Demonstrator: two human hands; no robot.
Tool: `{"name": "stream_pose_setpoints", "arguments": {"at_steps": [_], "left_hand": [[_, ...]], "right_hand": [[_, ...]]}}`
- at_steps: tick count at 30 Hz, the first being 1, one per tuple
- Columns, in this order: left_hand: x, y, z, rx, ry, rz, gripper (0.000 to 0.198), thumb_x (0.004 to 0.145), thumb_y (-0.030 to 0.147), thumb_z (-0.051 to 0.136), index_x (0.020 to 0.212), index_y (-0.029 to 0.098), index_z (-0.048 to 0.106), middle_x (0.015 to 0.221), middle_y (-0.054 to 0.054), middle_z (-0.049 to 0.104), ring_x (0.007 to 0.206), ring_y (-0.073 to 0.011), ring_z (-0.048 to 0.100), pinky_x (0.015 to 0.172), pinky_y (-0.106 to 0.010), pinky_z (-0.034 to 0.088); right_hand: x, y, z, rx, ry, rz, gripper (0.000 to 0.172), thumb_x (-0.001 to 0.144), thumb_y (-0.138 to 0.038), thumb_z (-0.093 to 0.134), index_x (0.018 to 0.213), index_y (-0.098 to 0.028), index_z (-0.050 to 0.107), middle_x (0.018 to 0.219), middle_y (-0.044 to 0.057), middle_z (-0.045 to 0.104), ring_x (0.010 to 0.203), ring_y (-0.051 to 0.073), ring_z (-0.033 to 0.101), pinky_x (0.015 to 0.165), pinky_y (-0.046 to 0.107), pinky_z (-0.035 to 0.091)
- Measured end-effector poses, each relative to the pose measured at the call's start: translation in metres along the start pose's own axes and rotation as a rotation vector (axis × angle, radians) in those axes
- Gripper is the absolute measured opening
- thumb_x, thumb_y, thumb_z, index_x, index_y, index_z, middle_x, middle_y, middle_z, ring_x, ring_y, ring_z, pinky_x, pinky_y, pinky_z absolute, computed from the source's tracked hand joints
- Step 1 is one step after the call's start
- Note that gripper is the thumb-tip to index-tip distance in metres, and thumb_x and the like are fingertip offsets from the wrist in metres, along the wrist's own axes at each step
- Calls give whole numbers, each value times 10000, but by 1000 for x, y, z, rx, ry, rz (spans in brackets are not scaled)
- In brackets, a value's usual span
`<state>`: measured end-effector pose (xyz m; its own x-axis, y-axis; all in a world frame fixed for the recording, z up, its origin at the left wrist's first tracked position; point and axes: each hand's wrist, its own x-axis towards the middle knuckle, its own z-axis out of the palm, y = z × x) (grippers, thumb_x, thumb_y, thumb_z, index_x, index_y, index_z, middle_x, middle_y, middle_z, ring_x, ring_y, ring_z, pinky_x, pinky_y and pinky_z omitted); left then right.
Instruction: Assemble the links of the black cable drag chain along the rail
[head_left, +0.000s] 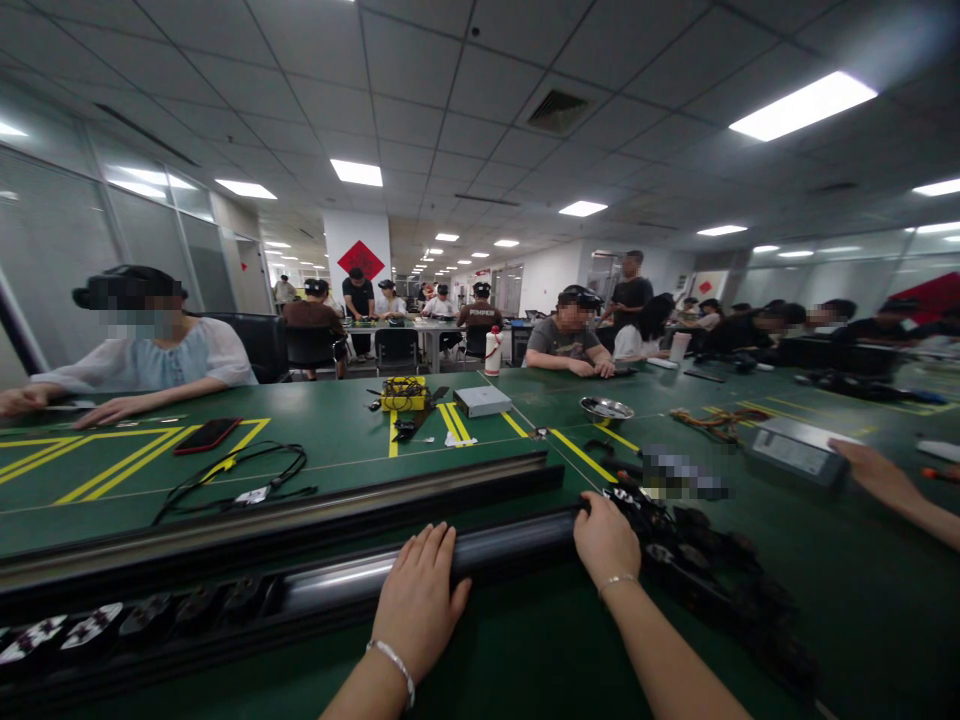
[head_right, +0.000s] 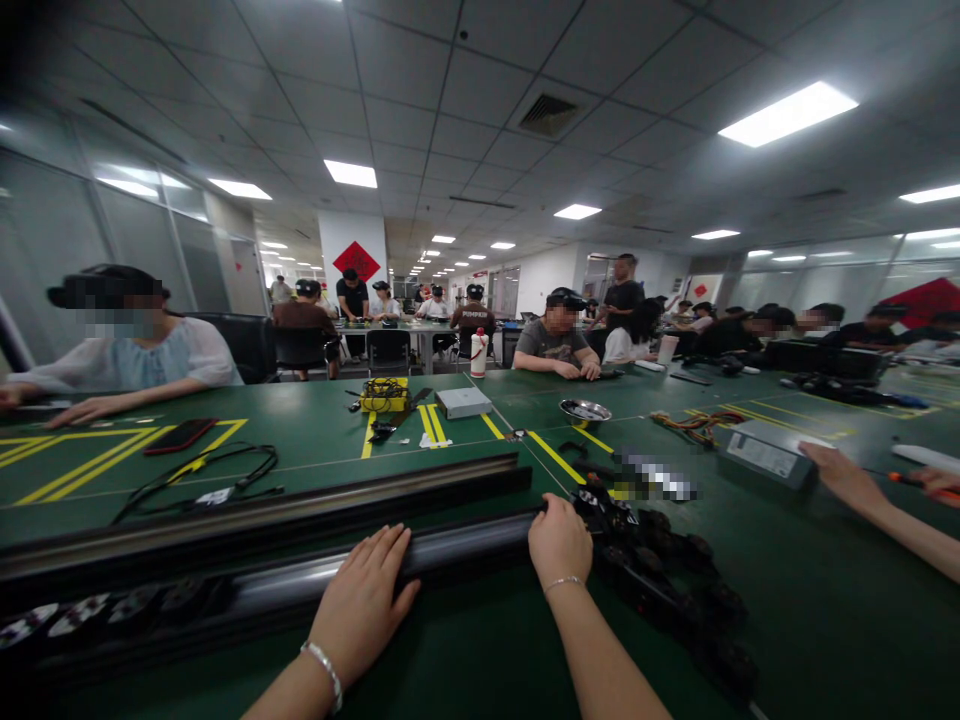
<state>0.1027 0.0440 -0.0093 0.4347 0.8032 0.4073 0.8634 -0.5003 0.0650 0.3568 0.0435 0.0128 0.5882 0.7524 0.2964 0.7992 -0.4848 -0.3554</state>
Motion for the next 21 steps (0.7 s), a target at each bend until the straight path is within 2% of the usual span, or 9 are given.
{"name": "stream_pose_setpoints", "arguments": {"at_steps": [11,21], "left_hand": [[0,0,0,7,5,6,487,781,326,440,1235,148,448,1291,-99,487,1196,-244,422,1010,-426,336],[-1,0,2,-12,14,4,483,782,321,438,1238,161,445,1293,-95,485,1197,-246,420,1005,-435,336]], "right_hand": [[3,6,4,-13,30,-10,372,809,-201,362,1148,-191,514,1168,69,546,968,205,540,779,310,408],[9,16,3,-63,69,-47,356,803,-194,379,1119,-200,543,1181,60,544,1019,194,515,812,304,390]]}}
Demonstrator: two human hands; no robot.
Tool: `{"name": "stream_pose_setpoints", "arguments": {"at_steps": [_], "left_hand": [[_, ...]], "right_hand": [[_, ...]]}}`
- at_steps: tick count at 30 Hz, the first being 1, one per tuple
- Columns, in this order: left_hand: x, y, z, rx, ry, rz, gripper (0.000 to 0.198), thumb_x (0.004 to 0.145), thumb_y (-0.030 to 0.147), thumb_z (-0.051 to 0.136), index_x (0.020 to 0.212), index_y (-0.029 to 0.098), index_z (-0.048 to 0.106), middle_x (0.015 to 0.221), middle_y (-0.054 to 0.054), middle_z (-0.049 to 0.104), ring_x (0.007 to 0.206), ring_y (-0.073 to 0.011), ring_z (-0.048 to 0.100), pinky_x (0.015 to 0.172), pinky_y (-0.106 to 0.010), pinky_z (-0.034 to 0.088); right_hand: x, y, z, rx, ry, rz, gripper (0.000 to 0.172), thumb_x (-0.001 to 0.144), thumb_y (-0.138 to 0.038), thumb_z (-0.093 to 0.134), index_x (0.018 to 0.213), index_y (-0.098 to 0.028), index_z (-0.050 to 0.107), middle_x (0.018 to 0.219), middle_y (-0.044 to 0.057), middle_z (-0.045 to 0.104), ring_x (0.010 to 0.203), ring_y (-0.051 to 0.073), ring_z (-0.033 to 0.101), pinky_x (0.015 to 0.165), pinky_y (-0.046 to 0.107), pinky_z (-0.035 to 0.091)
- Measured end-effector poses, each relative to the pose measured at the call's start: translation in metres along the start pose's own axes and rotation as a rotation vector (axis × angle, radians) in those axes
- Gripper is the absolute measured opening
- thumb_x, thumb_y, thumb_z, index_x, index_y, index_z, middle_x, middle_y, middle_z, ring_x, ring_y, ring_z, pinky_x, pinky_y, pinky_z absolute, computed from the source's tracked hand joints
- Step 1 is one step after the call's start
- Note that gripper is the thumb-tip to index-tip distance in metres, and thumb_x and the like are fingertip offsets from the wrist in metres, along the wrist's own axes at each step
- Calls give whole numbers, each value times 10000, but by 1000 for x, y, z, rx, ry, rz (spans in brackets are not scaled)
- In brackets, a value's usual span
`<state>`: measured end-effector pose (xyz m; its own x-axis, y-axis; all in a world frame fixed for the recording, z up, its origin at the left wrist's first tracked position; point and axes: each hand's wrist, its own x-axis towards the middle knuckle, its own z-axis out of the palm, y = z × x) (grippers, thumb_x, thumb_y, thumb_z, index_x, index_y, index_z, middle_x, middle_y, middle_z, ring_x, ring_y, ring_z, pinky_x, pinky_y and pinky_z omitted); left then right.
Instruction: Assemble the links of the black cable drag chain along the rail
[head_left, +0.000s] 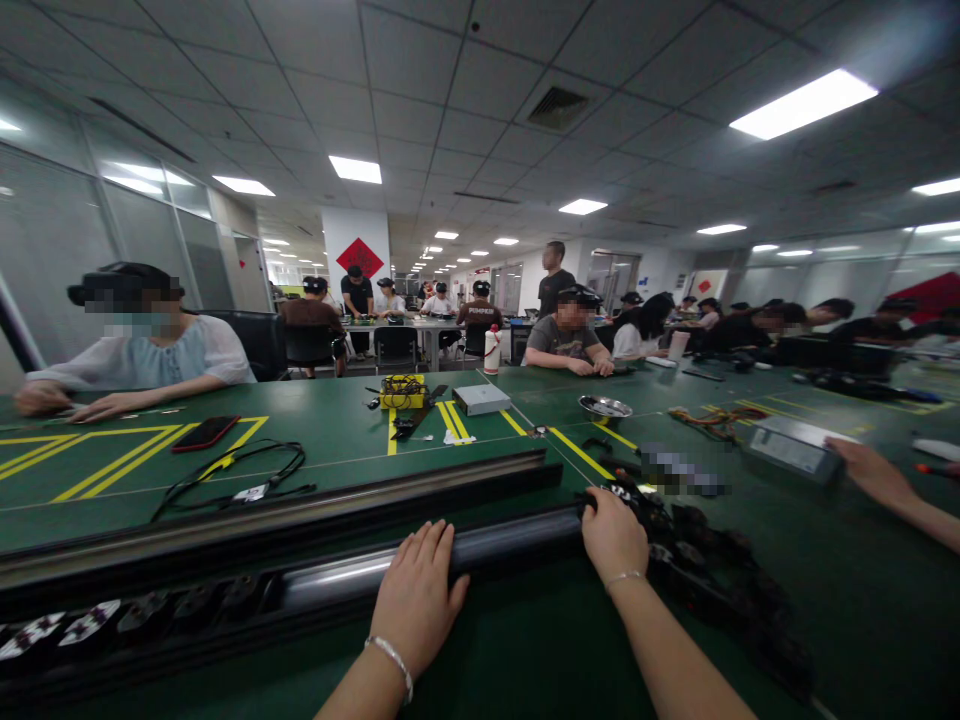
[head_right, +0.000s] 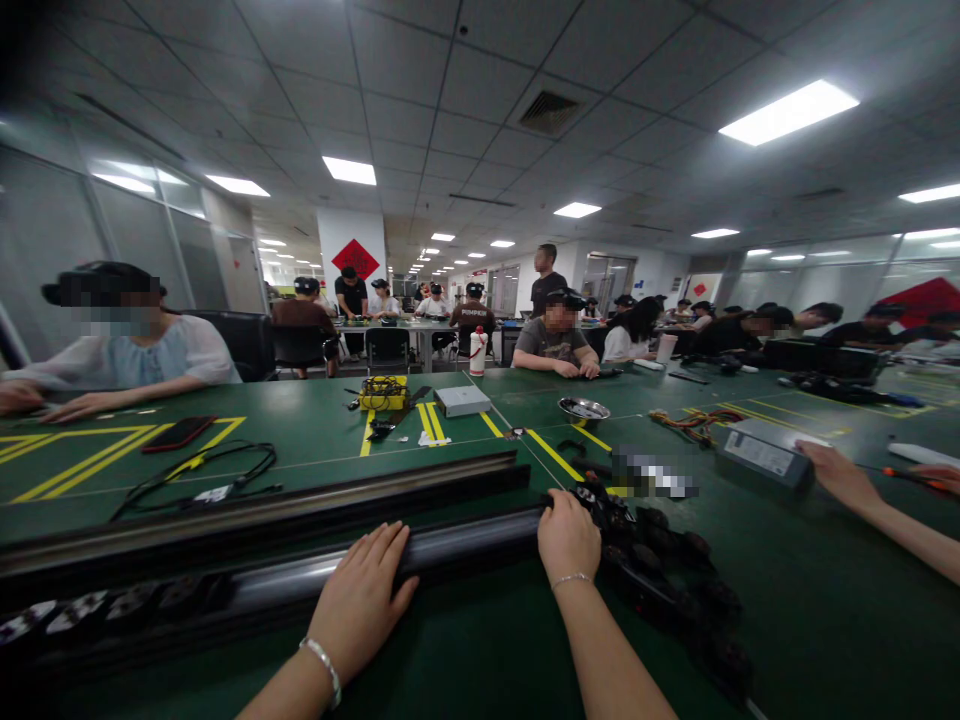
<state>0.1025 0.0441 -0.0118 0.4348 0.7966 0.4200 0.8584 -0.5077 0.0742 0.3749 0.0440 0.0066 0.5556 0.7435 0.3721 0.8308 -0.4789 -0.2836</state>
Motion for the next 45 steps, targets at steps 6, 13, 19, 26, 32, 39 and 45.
{"name": "stream_pose_setpoints", "arguments": {"at_steps": [6,13,19,26,32,39,45], "left_hand": [[0,-1,-1,-5,-4,-6,481,778,323,443,1232,166,452,1293,-93,486,1197,-248,421,1005,-438,337],[1,0,0,5,-5,-8,494,780,329,443,1241,149,442,1290,-95,489,1195,-244,422,1014,-421,331],[1,0,-2,-2,-4,-5,485,783,324,444,1238,154,444,1289,-96,489,1193,-243,423,1012,-419,331],[0,1,-3,27,-14,-9,487,781,326,445,1238,154,447,1290,-95,489,1193,-245,425,1008,-425,336],[1,1,-4,17,-28,-9,489,781,334,446,1236,155,451,1303,-99,475,1198,-246,422,1007,-431,339],[1,1,-6,11,-33,-7,505,774,329,451,1245,148,440,1310,-98,467,1211,-248,407,1010,-433,337],[0,1,-7,8,1,29,473,765,278,464,1220,145,463,1298,-100,480,1198,-245,423,996,-436,357]], "right_hand": [[1,1,2,24,3,-10,351,806,-191,376,1115,-197,543,1191,50,540,1025,187,510,831,297,375],[7,12,4,-21,57,26,369,800,-157,358,1101,-191,569,1166,52,554,1026,212,490,865,310,348],[16,34,6,-13,92,-5,367,790,-160,368,1087,-187,584,1167,45,556,1039,202,473,898,299,329],[18,43,21,-21,235,-121,321,800,-225,393,1033,-223,613,1135,55,572,965,203,511,817,320,383],[21,51,26,-47,299,-204,329,813,-231,353,951,-217,651,1131,74,574,978,225,518,838,368,399],[4,9,12,160,286,-478,388,852,-287,306,1077,-145,589,1182,108,549,1113,217,465,959,374,349],[-52,-61,5,194,-28,-776,428,888,-356,277,1273,-248,427,1384,23,350,1283,201,255,1026,438,223]]}}
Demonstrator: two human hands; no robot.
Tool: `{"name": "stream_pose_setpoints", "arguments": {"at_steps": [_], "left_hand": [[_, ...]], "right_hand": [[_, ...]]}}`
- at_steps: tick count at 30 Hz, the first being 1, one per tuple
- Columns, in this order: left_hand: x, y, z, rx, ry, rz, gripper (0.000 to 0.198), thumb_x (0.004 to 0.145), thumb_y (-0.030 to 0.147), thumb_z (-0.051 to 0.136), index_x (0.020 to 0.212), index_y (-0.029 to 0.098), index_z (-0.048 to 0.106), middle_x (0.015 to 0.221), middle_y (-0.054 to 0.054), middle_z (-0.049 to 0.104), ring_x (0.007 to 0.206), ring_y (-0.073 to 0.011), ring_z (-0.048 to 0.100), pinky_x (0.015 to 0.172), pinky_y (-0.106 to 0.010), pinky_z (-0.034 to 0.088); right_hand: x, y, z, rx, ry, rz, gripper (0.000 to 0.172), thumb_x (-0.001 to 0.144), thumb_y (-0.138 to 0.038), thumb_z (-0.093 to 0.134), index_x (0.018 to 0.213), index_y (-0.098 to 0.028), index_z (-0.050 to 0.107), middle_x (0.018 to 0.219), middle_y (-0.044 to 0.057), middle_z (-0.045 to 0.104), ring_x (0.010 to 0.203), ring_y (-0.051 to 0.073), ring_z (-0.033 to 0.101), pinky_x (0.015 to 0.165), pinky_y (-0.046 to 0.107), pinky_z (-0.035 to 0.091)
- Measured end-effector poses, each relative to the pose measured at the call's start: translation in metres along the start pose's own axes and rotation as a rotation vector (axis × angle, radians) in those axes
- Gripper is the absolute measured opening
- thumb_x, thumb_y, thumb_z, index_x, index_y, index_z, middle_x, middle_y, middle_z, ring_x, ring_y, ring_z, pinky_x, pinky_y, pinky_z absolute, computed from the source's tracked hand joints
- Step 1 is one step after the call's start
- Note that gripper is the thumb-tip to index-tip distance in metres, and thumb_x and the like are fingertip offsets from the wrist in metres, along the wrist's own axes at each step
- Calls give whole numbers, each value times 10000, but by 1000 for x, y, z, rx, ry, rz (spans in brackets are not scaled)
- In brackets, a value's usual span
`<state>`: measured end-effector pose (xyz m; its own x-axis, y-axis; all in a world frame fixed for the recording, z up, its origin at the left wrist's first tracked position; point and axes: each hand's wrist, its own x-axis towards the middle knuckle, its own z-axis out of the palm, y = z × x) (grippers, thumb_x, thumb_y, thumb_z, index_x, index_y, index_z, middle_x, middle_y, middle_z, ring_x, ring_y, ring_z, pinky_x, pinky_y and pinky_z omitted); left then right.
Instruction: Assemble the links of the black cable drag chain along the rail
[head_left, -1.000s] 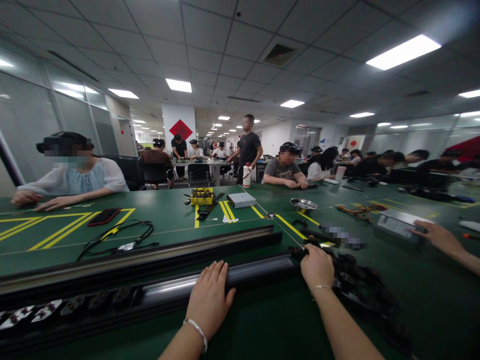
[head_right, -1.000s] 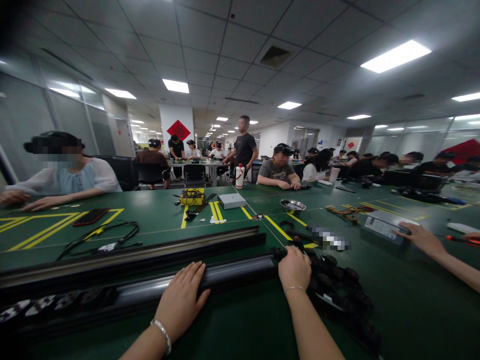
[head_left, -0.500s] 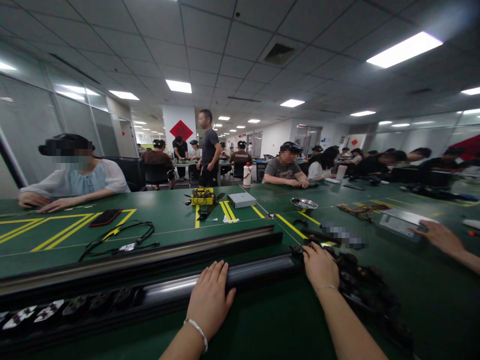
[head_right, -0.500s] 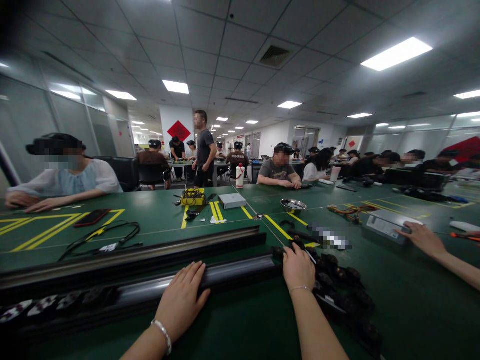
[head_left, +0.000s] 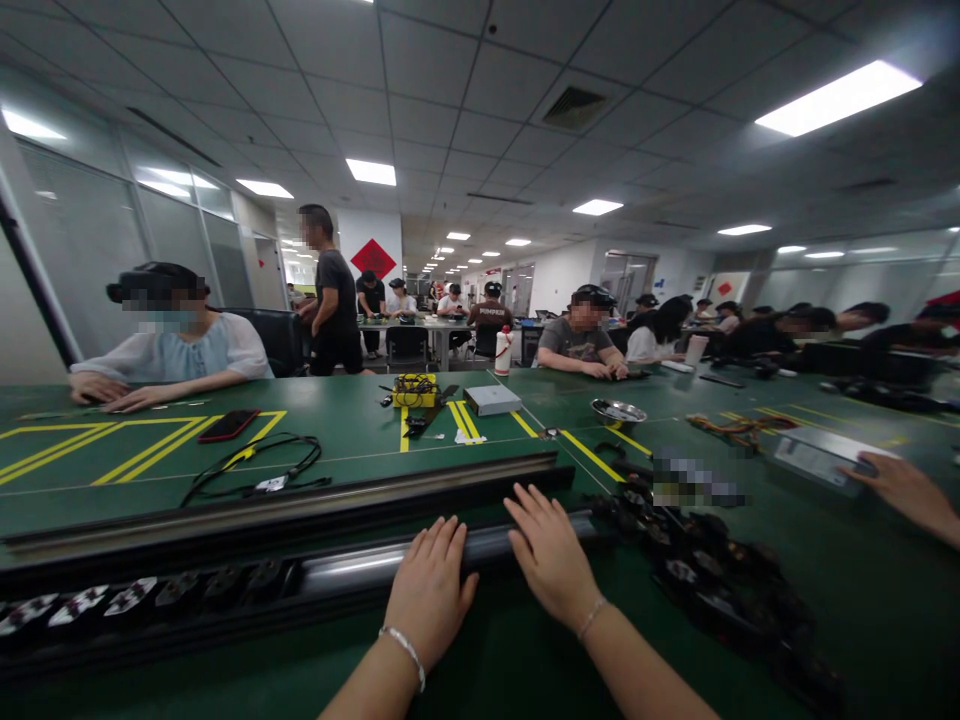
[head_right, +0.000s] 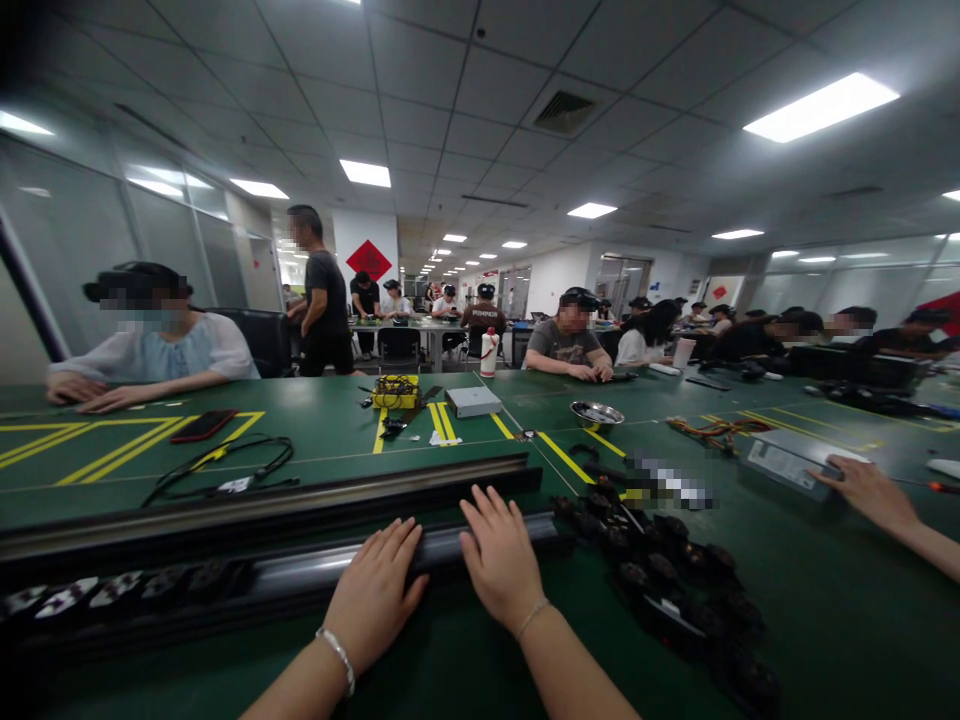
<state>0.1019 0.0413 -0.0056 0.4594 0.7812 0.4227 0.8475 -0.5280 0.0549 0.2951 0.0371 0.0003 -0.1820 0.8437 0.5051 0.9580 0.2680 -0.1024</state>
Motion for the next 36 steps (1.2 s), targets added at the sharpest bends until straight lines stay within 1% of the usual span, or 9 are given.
{"name": "stream_pose_setpoints", "arguments": {"at_steps": [3,7,12,17,21,24,29,33,36], "left_hand": [[-2,-3,1,-1,24,7,437,794,283,438,1205,140,476,1273,-102,506,1181,-237,445,979,-424,379],[-11,-23,-6,47,85,-35,433,825,339,405,1203,143,478,1270,-98,510,1177,-229,448,962,-407,395],[-49,-78,-29,242,205,-61,477,817,410,403,1227,173,467,1355,-86,411,1271,-251,314,1011,-444,310],[-86,-119,-41,381,246,-248,521,794,415,387,1216,128,488,1384,-124,356,1312,-297,198,1020,-495,235],[-91,-121,-38,391,154,-307,502,794,429,367,1173,148,535,1361,-124,393,1276,-303,285,1001,-492,260],[-88,-118,-35,386,131,-312,505,794,448,365,1146,142,558,1350,-137,405,1254,-306,325,1002,-483,268],[-88,-122,-33,377,171,-281,538,794,476,369,1129,103,565,1321,-159,433,1251,-326,323,981,-486,325],[-89,-123,-33,325,135,-151,430,830,402,324,1022,166,628,1166,-113,580,1257,-281,328,1008,-504,306],[-89,-124,-33,311,117,-132,429,837,392,301,968,178,649,1111,-106,610,1261,-272,324,1017,-512,298]], "right_hand": [[-1,-30,4,51,-145,-90,447,888,-398,292,1313,-279,362,1411,2,295,1298,189,222,1037,427,191],[-3,-41,4,84,-233,-101,432,887,-424,304,1287,-293,402,1376,-3,364,1269,185,286,1046,423,149],[-5,-40,5,64,-201,-80,433,880,-439,308,1264,-284,435,1361,9,388,1264,186,296,1041,422,147],[0,-63,10,30,-123,27,417,883,-420,294,1189,-256,523,1304,45,462,1234,224,343,1022,440,174],[8,-94,14,48,-107,94,421,892,-412,269,1138,-234,561,1254,78,506,1189,224,397,1011,428,199],[7,-105,17,135,-181,-103,398,885,-396,311,1242,-294,455,1332,7,431,1234,182,339,1028,387,191],[2,-103,19,145,-224,-172,435,864,-377,363,1288,-285,400,1387,6,347,1273,197,276,1045,404,159],[2,-103,17,174,-227,-161,415,862,-357,364,1264,-280,432,1383,3,352,1274,201,277,1047,409,158],[3,-104,17,187,-228,-157,420,857,-348,370,1266,-279,432,1383,6,353,1276,205,273,1046,413,158]]}}
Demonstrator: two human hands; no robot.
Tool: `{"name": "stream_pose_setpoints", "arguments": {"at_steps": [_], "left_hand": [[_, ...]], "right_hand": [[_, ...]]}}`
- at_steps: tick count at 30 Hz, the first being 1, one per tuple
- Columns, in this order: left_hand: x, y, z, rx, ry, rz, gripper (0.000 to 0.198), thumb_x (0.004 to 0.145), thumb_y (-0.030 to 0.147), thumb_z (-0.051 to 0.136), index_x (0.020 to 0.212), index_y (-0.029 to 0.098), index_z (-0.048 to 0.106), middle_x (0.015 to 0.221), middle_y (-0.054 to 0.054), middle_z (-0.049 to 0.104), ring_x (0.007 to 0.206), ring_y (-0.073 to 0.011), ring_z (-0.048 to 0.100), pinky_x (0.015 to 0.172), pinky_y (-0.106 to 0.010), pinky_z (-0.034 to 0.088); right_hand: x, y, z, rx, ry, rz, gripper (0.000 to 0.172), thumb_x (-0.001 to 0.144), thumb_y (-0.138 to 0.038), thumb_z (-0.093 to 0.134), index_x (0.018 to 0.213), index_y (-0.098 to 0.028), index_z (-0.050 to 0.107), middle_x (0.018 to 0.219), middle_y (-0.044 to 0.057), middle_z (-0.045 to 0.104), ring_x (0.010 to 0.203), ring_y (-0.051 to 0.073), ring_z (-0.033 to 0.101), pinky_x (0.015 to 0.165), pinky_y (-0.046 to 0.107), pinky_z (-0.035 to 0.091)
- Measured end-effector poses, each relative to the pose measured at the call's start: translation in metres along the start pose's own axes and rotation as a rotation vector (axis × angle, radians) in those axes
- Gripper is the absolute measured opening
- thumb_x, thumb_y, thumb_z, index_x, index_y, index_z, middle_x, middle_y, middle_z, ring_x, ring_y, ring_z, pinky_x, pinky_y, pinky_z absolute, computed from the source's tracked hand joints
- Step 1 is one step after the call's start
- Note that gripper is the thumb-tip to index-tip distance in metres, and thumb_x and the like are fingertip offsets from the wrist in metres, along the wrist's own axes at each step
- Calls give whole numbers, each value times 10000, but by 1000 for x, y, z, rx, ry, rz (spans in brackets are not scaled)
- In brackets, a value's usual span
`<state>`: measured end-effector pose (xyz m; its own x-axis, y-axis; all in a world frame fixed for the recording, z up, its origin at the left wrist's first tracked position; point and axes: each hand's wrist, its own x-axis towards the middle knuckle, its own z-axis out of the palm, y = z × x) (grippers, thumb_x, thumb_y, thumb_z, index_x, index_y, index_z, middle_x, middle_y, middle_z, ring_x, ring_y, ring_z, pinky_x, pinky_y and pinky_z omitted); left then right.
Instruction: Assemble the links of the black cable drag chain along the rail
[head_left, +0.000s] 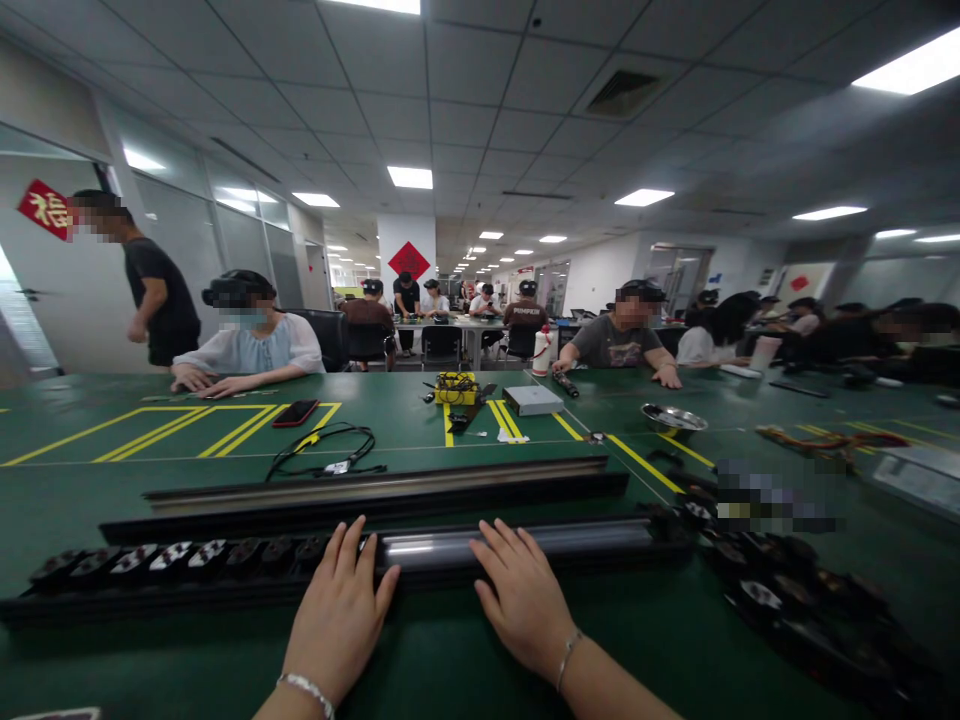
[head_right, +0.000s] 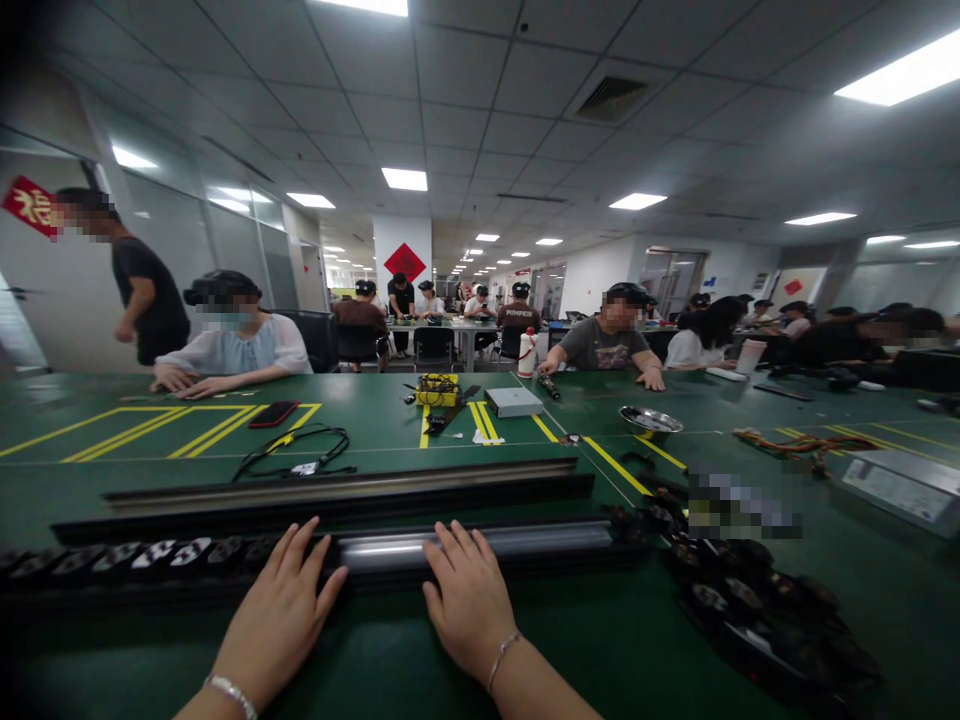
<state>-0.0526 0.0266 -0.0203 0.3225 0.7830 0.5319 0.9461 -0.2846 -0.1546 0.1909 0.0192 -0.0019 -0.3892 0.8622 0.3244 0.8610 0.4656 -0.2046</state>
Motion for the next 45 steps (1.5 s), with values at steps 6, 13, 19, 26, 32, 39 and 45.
{"name": "stream_pose_setpoints", "arguments": {"at_steps": [6,13,19,26,32,39,45], "left_hand": [[-1,-2,2,14,22,8,440,846,396,294,960,163,650,1105,-119,608,1247,-272,344,1008,-494,317],[-1,-5,3,-30,69,-23,473,847,444,275,964,180,649,1093,-110,614,1225,-270,378,981,-486,360],[-1,-9,8,-48,83,-37,515,847,486,252,996,172,633,1104,-121,604,1209,-268,400,971,-474,376],[-3,-11,12,-67,128,-50,522,842,519,259,992,181,627,1121,-117,594,1193,-268,420,954,-466,396],[-3,-11,13,-55,136,-46,553,843,538,244,1002,168,622,1177,-122,568,1192,-269,428,953,-457,410],[-1,-9,11,-95,183,-54,459,827,499,358,1052,170,586,1234,-105,529,1183,-254,439,963,-423,412],[-1,-5,9,-97,191,-112,440,812,457,404,1126,174,526,1374,-129,358,1236,-282,362,960,-438,394]], "right_hand": [[-1,2,3,-14,4,-8,438,839,-322,398,1275,-289,413,1391,-1,339,1281,191,263,1050,397,157],[-1,2,4,-52,14,-17,464,811,-275,430,1274,-285,415,1382,4,355,1271,193,285,1047,390,176],[-1,4,5,-50,4,-15,481,807,-274,427,1286,-299,395,1391,-11,339,1276,188,274,1047,389,182],[0,3,3,-59,6,-20,489,791,-247,432,1278,-285,409,1390,1,341,1273,192,281,1045,389,185],[-1,2,4,-37,15,-17,492,788,-244,431,1278,-283,409,1387,4,346,1272,197,283,1046,401,180],[-1,3,5,-63,20,-21,503,776,-231,439,1275,-285,413,1384,-2,351,1271,191,285,1045,391,190],[-1,2,4,-40,18,-24,510,775,-225,431,1281,-284,407,1386,-2,348,1272,196,284,1044,396,187]]}}
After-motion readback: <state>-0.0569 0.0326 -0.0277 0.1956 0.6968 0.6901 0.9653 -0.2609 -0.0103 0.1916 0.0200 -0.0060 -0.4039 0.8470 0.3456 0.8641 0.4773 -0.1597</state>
